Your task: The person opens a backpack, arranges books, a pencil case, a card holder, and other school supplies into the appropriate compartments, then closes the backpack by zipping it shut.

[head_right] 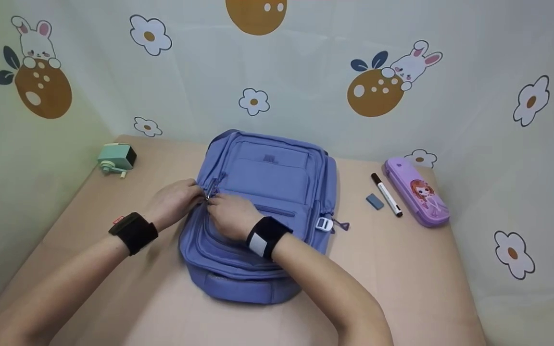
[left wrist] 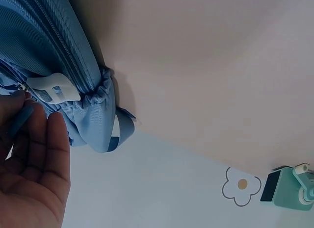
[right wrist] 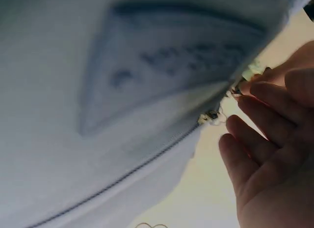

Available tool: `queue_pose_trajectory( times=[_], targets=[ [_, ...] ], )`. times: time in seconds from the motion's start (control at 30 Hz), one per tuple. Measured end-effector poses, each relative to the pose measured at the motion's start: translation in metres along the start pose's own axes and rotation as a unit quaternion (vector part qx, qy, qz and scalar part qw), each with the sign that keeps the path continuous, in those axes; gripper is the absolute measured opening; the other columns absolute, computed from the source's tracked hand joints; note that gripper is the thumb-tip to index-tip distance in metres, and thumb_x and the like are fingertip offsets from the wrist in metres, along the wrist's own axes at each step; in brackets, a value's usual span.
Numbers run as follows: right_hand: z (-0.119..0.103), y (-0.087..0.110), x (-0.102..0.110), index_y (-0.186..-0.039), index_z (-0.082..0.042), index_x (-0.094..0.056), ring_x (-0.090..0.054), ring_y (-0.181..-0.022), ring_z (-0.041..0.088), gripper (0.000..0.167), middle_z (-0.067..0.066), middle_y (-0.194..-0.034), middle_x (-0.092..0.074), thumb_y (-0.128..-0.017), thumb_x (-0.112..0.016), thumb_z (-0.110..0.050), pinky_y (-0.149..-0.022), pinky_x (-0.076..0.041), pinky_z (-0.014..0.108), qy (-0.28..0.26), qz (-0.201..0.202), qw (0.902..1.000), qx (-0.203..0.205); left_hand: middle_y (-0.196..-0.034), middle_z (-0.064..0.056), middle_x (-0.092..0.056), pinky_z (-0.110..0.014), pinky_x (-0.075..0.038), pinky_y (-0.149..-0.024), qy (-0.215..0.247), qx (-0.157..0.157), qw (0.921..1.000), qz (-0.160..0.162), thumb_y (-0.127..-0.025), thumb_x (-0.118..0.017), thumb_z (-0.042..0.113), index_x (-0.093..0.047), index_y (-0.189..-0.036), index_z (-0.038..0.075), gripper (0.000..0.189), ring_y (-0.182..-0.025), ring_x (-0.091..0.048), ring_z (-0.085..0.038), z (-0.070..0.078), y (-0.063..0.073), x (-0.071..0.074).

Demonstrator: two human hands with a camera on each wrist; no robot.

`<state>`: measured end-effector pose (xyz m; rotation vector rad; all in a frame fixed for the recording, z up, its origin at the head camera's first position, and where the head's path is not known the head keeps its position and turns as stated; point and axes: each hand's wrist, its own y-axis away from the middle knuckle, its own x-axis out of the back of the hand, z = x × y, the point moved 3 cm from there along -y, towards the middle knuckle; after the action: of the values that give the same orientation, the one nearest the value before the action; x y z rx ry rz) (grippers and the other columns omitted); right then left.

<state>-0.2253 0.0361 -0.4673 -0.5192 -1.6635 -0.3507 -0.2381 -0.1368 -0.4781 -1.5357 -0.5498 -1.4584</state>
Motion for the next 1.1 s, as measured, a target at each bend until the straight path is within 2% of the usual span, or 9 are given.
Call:
queue_pose_trajectory(
  times=[0.1, 0.23, 0.33, 0.43, 0.57, 0.77, 0.93, 1.1],
  targets=[
    [0.001, 0.002, -0.005, -0.135, -0.001, -0.064, -0.048, -0.138, 0.031, 0.037, 0.013, -0.143, -0.059, -0.106, -0.051, -0.020, -0.115, -0.037, 0.041, 0.004, -0.014, 0.9998, -0.010, -0.087, -0.013, -0.062, -0.049, -0.053, -0.068, 0.004, 0.003, 1.0000, -0.004, -0.096, -0.069, 0.012, -0.064, -0.087, 0.003, 0.014, -0.081, -0.064, -0.035, -0.001, 0.000, 0.000],
    [-0.006, 0.005, -0.007, -0.129, -0.005, -0.069, -0.057, -0.127, 0.029, 0.038, 0.010, -0.132, -0.065, -0.104, -0.057, -0.030, -0.107, -0.045, 0.041, 0.024, 0.006, 0.9997, -0.003, -0.088, -0.012, -0.062, -0.049, -0.053, -0.069, 0.004, 0.008, 0.9999, -0.011, -0.096, -0.070, 0.014, -0.065, -0.089, 0.004, 0.013, -0.082, -0.064, -0.034, -0.001, 0.000, -0.001],
    [-0.021, 0.010, -0.007, -0.117, -0.010, -0.075, -0.063, -0.110, 0.026, 0.039, 0.005, -0.119, -0.069, -0.099, -0.063, -0.043, -0.093, -0.052, 0.041, 0.053, 0.030, 0.9979, 0.021, -0.088, -0.011, -0.062, -0.049, -0.052, -0.068, 0.008, 0.009, 0.9999, -0.008, -0.096, -0.070, 0.013, -0.065, -0.088, 0.003, 0.014, -0.081, -0.063, -0.033, -0.002, 0.000, -0.001],
    [-0.038, 0.016, -0.009, -0.100, -0.015, -0.080, -0.063, -0.098, 0.024, 0.036, 0.003, -0.113, -0.070, -0.094, -0.068, -0.048, -0.079, -0.054, 0.040, 0.079, 0.043, 0.9952, 0.039, -0.088, -0.012, -0.062, -0.049, -0.052, -0.068, 0.013, 0.010, 0.9999, -0.004, -0.096, -0.069, 0.012, -0.063, -0.087, 0.003, 0.014, -0.080, -0.063, -0.034, -0.002, 0.000, 0.000],
    [-0.055, 0.023, -0.010, -0.083, -0.015, -0.079, -0.062, -0.090, 0.022, 0.026, 0.001, -0.108, -0.071, -0.089, -0.073, -0.040, -0.067, -0.053, 0.038, 0.100, 0.054, 0.9929, 0.034, -0.088, -0.012, -0.063, -0.050, -0.052, -0.069, 0.025, 0.012, 0.9996, -0.006, -0.097, -0.068, 0.012, -0.063, -0.087, 0.003, 0.015, -0.081, -0.063, -0.034, -0.002, 0.001, 0.001],
    [-0.063, 0.023, -0.011, -0.076, -0.012, -0.075, -0.061, -0.076, 0.020, 0.008, -0.001, -0.084, -0.068, -0.083, -0.071, -0.016, -0.055, -0.051, 0.036, 0.117, 0.091, 0.9886, 0.028, -0.090, -0.012, -0.064, -0.050, -0.053, -0.072, 0.028, 0.025, 0.9990, -0.023, -0.098, -0.066, 0.012, -0.064, -0.088, 0.003, 0.014, -0.084, -0.064, -0.034, -0.001, 0.002, 0.003],
    [-0.062, 0.024, -0.010, -0.072, -0.014, -0.071, -0.062, -0.073, 0.019, 0.012, -0.003, -0.079, -0.066, -0.084, -0.069, -0.013, -0.052, -0.051, 0.037, 0.107, 0.113, 0.9877, 0.014, -0.089, -0.013, -0.065, -0.051, -0.052, -0.070, 0.042, 0.027, 0.9980, -0.039, -0.098, -0.066, 0.012, -0.064, -0.088, 0.003, 0.014, -0.082, -0.065, -0.035, 0.004, 0.008, 0.007],
    [-0.062, 0.025, -0.007, -0.071, -0.014, -0.070, -0.061, -0.070, 0.019, 0.018, -0.004, -0.076, -0.064, -0.088, -0.067, -0.015, -0.052, -0.050, 0.036, 0.106, 0.124, 0.9864, 0.018, -0.088, -0.011, -0.065, -0.050, -0.052, -0.068, 0.055, 0.029, 0.9966, -0.053, -0.096, -0.068, 0.011, -0.063, -0.086, 0.004, 0.013, -0.078, -0.065, -0.032, 0.010, 0.019, 0.013]
  ],
)
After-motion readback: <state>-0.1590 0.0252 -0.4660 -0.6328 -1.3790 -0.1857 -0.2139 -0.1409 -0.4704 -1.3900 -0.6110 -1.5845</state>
